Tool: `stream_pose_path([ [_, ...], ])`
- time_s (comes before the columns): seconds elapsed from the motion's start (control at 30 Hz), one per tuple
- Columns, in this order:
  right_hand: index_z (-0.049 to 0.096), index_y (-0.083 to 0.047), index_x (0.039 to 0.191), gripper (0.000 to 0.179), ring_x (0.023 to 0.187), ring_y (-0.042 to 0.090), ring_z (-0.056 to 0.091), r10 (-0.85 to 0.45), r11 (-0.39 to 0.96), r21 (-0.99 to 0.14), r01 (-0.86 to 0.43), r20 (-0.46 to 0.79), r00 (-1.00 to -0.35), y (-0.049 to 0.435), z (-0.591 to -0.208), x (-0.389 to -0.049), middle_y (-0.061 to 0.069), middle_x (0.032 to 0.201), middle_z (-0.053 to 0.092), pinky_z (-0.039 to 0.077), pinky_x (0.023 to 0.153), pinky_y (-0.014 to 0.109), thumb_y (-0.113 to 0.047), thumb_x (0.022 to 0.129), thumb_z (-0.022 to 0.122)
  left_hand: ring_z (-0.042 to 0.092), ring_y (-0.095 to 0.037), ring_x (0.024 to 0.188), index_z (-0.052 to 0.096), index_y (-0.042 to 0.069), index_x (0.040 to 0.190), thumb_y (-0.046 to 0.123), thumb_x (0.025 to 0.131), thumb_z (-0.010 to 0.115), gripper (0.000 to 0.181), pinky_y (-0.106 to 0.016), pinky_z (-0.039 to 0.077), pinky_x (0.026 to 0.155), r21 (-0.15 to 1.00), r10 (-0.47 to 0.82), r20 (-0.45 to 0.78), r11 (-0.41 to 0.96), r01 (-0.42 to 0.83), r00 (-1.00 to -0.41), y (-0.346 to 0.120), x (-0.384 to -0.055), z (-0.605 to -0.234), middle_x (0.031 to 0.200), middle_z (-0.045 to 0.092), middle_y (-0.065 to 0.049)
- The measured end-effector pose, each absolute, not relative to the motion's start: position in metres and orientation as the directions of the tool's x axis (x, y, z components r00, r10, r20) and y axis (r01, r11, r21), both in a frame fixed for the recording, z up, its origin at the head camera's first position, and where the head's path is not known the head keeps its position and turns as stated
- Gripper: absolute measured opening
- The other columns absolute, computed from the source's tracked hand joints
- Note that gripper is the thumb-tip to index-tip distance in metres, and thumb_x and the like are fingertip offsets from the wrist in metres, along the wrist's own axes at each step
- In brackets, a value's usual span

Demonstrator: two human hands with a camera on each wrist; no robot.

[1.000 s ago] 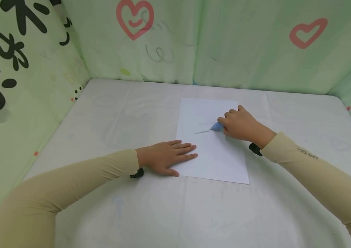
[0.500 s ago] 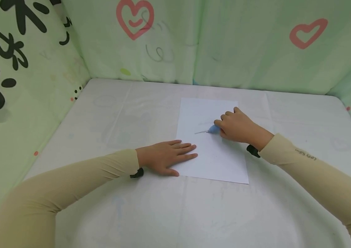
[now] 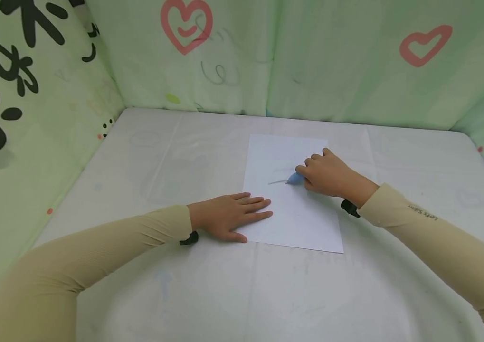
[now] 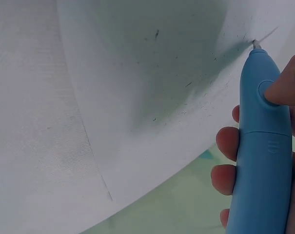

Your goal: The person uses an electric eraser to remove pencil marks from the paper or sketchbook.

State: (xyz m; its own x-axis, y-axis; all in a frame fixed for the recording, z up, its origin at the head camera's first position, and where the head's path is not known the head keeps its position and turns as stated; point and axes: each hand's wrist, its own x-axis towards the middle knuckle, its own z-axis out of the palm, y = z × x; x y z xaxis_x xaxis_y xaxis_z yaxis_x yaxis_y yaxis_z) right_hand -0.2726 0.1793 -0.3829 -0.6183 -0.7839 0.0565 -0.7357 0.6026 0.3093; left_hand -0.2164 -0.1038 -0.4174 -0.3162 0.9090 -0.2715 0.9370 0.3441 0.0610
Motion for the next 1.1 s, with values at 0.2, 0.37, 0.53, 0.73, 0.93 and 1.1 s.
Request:
stream_pose_path([
  [0.2,0.062,-0.006,0.088,0.01,0.059,0.025,0.055,-0.778,0.61,0.315,-0.727,0.067,-0.624,0.1798,-0.3839,-0.2728,0.01,0.065,0.059,0.042,0.057,0.039,-0.011,0.08,0.064,0.009,-0.02,0.148,0.011,0.015,0.153,0.055,0.095,0.036,0.074,-0.04,0.011,0.12,0.071,0.91,-0.272,0.344,0.936,-0.313,-0.1037,-0.216,-0.4161,0.16,0.007,-0.007],
  [0.37,0.062,-0.006,0.089,0.01,0.059,0.025,0.055,-0.783,0.605,0.308,-0.734,0.063,-0.619,0.1781,-0.3832,-0.2727,0.01,0.066,0.059,0.043,0.058,0.04,-0.011,0.081,0.064,0.01,-0.021,0.148,0.012,0.014,0.152,0.055,0.095,0.037,0.074,-0.041,0.013,0.12,0.073,0.914,-0.263,0.338,0.938,-0.309,-0.1042,-0.2165,-0.416,0.16,0.009,-0.008],
  [0.53,0.064,-0.006,0.092,0.013,0.062,0.026,0.057,-0.781,0.603,0.309,-0.735,0.04,-0.624,0.176,-0.3824,-0.2713,0.01,0.069,0.061,0.043,0.059,0.039,-0.013,0.081,0.065,0.01,-0.021,0.148,0.012,0.014,0.152,0.055,0.095,0.036,0.074,-0.041,0.012,0.12,0.075,0.913,-0.268,0.338,0.938,-0.308,-0.1035,-0.2166,-0.416,0.16,0.008,-0.008],
  [0.73,0.064,-0.006,0.093,0.014,0.064,0.026,0.057,-0.758,0.624,0.318,-0.714,0.023,-0.652,0.1742,-0.3807,-0.2694,0.01,0.071,0.062,0.042,0.06,0.039,-0.013,0.082,0.064,0.01,-0.021,0.148,0.013,0.013,0.152,0.054,0.095,0.038,0.074,-0.041,0.012,0.12,0.094,0.917,-0.262,0.335,0.938,-0.301,-0.1046,-0.2152,-0.4147,0.16,0.009,-0.008],
  [0.93,0.064,-0.006,0.095,0.016,0.066,0.027,0.059,-0.765,0.613,0.323,-0.721,0.017,-0.644,0.1732,-0.38,-0.2687,0.011,0.074,0.064,0.045,0.062,0.041,-0.014,0.082,0.065,0.011,-0.022,0.148,0.014,0.012,0.152,0.054,0.095,0.038,0.075,-0.042,0.013,0.12,0.105,0.92,-0.258,0.332,0.938,-0.296,-0.1059,-0.2134,-0.4131,0.16,0.009,-0.009],
  [1.1,0.064,-0.006,0.095,0.015,0.066,0.026,0.059,-0.766,0.613,0.308,-0.728,0.005,-0.643,0.1724,-0.3789,-0.2675,0.011,0.073,0.063,0.045,0.063,0.042,-0.013,0.082,0.064,0.01,-0.022,0.148,0.013,0.013,0.152,0.054,0.095,0.038,0.075,-0.042,0.012,0.12,0.1,0.918,-0.262,0.333,0.938,-0.297,-0.1065,-0.2123,-0.4129,0.16,0.009,-0.009],
])
